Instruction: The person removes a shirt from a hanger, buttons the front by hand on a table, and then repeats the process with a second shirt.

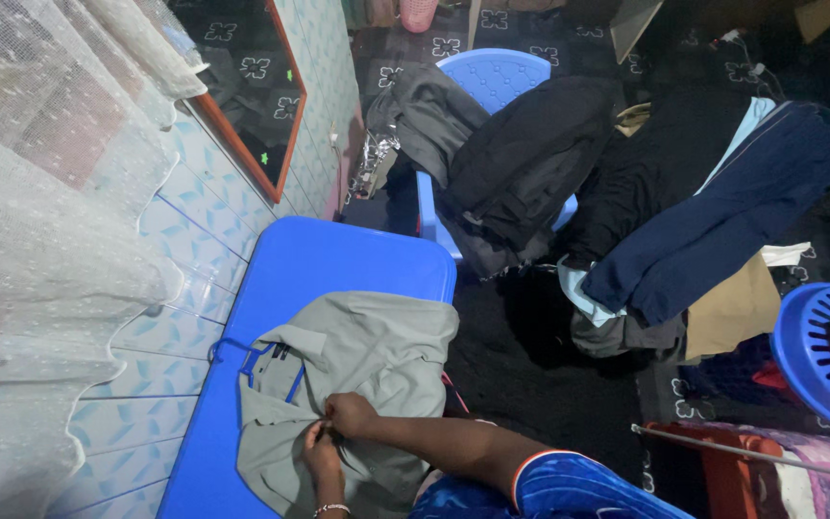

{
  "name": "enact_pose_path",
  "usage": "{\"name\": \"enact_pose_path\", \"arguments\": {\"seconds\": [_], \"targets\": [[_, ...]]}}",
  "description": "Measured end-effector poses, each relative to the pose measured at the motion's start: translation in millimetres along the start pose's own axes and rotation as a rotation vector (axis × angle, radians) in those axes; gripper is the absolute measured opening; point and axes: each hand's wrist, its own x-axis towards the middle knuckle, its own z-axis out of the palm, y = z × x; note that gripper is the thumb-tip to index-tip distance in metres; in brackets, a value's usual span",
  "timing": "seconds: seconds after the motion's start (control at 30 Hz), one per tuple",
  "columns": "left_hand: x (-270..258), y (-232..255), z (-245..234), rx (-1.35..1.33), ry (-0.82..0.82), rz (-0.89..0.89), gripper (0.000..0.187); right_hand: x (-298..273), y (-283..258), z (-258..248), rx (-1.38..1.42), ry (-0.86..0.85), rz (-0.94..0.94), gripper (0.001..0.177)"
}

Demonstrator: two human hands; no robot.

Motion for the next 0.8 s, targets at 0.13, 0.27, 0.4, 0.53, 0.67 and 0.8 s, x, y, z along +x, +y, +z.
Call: {"name": "enact_pose_path", "arguments": {"seconds": [0.13,0.27,0.4,0.53,0.67,0.8], "targets": [[-3,12,9,0.020,0.051,-0.015,0.022,-5,2,-1,0.206,-0.100,0.150,0.015],[-4,9,4,0.286,0.024,0.278,0.017,-4,2,-9,0.100,-0.002,-0.144,0.015],[2,6,10,0.102,-0.011,0.128,0.016,-9,10,-12,0.476,-0.075,-0.125,0.019],[2,2,11,0.280,0.062,0.172,0.019,-17,15,-7,0.781,-0.309,-0.081,0.027],[5,-11,12,0.187,0.112,0.369,0.014,-20,24,-10,0.228,-0.127,-0.271,0.022],[-28,7,13,0.379,0.093,0.271,0.013,-25,35,-7,0.123,-0.190,-0.217,0.017]]}}
